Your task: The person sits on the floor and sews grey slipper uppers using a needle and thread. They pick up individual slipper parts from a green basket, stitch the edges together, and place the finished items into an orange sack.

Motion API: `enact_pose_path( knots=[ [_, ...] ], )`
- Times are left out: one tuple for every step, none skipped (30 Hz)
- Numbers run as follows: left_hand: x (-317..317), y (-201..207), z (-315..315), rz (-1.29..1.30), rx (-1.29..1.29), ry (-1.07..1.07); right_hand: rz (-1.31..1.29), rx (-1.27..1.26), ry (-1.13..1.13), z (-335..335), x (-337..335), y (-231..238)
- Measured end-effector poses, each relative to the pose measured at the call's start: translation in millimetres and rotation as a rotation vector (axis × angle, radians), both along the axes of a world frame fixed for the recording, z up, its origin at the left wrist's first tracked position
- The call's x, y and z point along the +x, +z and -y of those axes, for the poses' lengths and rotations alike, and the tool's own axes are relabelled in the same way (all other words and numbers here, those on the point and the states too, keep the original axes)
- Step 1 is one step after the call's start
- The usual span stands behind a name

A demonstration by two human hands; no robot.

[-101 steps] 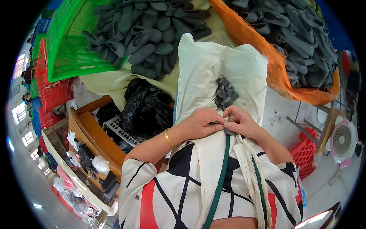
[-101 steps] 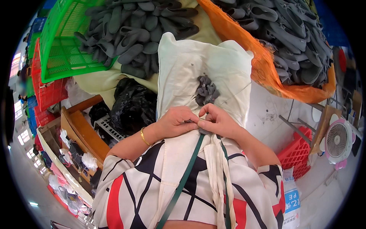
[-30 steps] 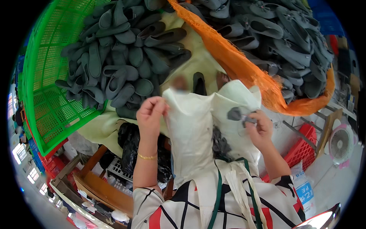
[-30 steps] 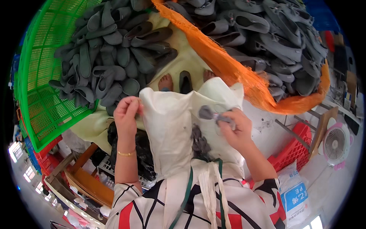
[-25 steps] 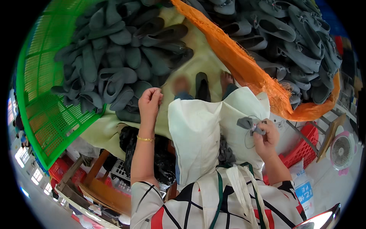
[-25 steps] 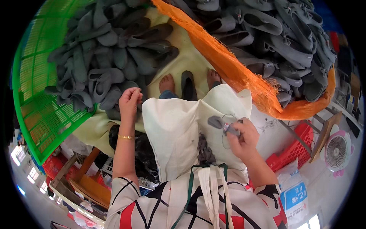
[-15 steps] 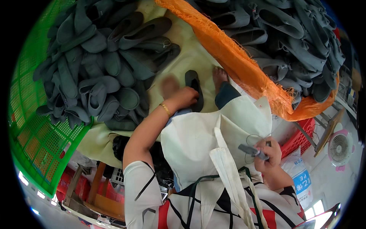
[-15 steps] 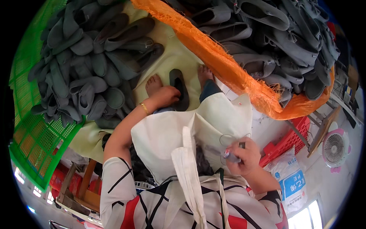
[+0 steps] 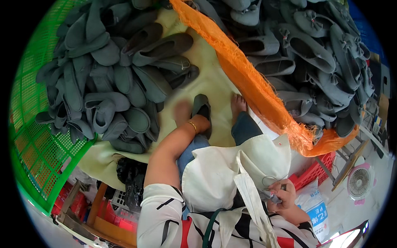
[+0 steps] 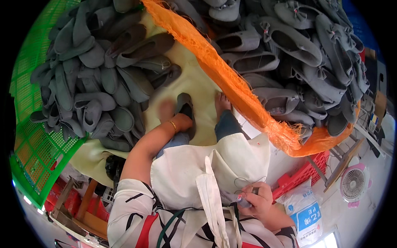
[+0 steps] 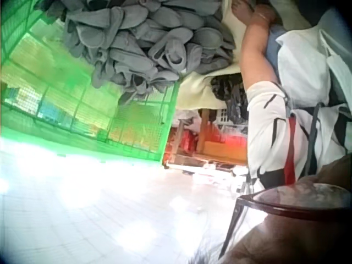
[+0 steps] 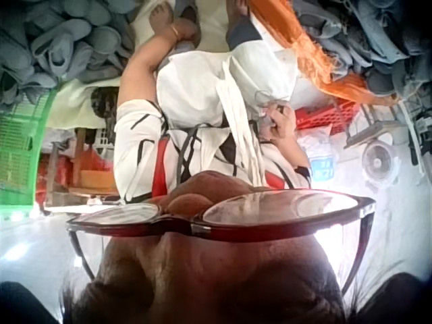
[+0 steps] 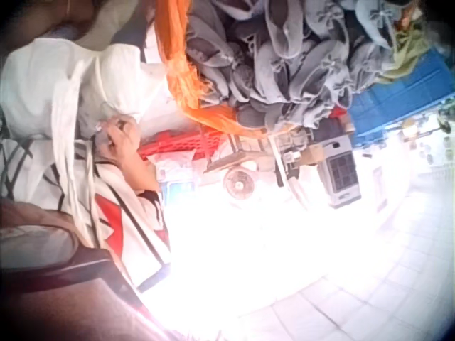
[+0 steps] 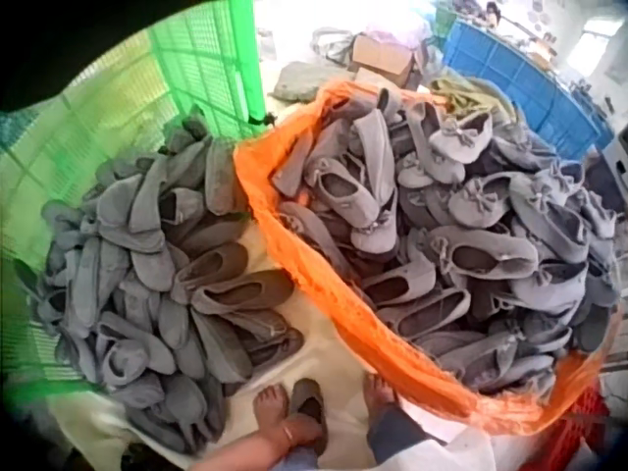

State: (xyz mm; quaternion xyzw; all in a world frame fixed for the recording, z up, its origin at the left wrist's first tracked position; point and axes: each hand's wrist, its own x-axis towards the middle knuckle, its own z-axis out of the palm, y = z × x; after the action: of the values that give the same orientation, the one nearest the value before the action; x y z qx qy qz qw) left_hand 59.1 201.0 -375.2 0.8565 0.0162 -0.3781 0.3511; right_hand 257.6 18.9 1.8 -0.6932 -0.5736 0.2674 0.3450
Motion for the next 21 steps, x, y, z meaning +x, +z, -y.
enact_pose_path(
  knots=[
    [1,7,-7,0.012,-0.06,0.188,0.034,0.005,-0.006,0,-1,0],
    [6,13,-14,0.056,-0.124,0.363,0.069,0.009,-0.014,-2,-2,0],
    [13,22,-25,0.104,-0.183,0.539,0.074,0.034,-0.021,-3,-4,-2],
    [21,38,-39,0.157,-0.241,0.704,0.08,0.054,-0.029,-6,-5,-2],
    [24,57,-48,0.295,-0.288,0.874,0.086,0.069,-0.034,-9,-7,-2],
    [28,84,-62,0.442,-0.324,1.033,0.089,0.09,-0.044,-11,-8,-2],
    [33,111,-76,0.45,-0.397,1.139,0.109,0.075,-0.049,-11,-10,2],
    [32,142,-85,0.474,-0.591,1.268,0.129,0.059,-0.053,-10,-11,5],
    [32,188,-93,0.494,-0.79,1.385,0.093,0.087,-0.092,-6,-13,1],
    [26,224,-94,0.517,-0.995,1.504,0.109,0.126,-0.104,-5,-14,-1],
    [14,245,-93,0.595,-1.102,1.549,0.13,0.158,-0.111,-8,-15,1],
    [-1,265,-92,0.675,-1.211,1.587,0.15,0.189,-0.12,-9,-16,3],
    [-11,285,-91,0.756,-1.322,1.613,0.143,0.205,-0.134,-9,-18,4],
    [-19,308,-86,0.773,-1.291,1.647,0.133,0.219,-0.144,-9,-20,5],
    [-29,336,-78,0.788,-1.255,1.687,0.119,0.232,-0.152,-7,-23,7],
    [-37,360,-67,0.8,-1.221,1.735,0.048,0.208,-0.183,-3,-23,3],
    [-45,385,-54,0.86,-1.251,1.775,-0.023,0.181,-0.209,2,-22,-1],
    [-55,401,-41,0.89,-1.136,1.824,-0.101,0.153,-0.235,6,-23,-4],
    [-68,411,-25,0.907,-1.03,1.876,-0.262,0.051,-0.312,8,-28,2],
    [-80,422,-9,0.918,-0.922,1.926,-0.336,0.01,-0.302,5,-29,15],
    [-92,439,9,0.838,-0.759,1.924,-0.496,0.008,-0.33,7,-30,18]
  ],
)
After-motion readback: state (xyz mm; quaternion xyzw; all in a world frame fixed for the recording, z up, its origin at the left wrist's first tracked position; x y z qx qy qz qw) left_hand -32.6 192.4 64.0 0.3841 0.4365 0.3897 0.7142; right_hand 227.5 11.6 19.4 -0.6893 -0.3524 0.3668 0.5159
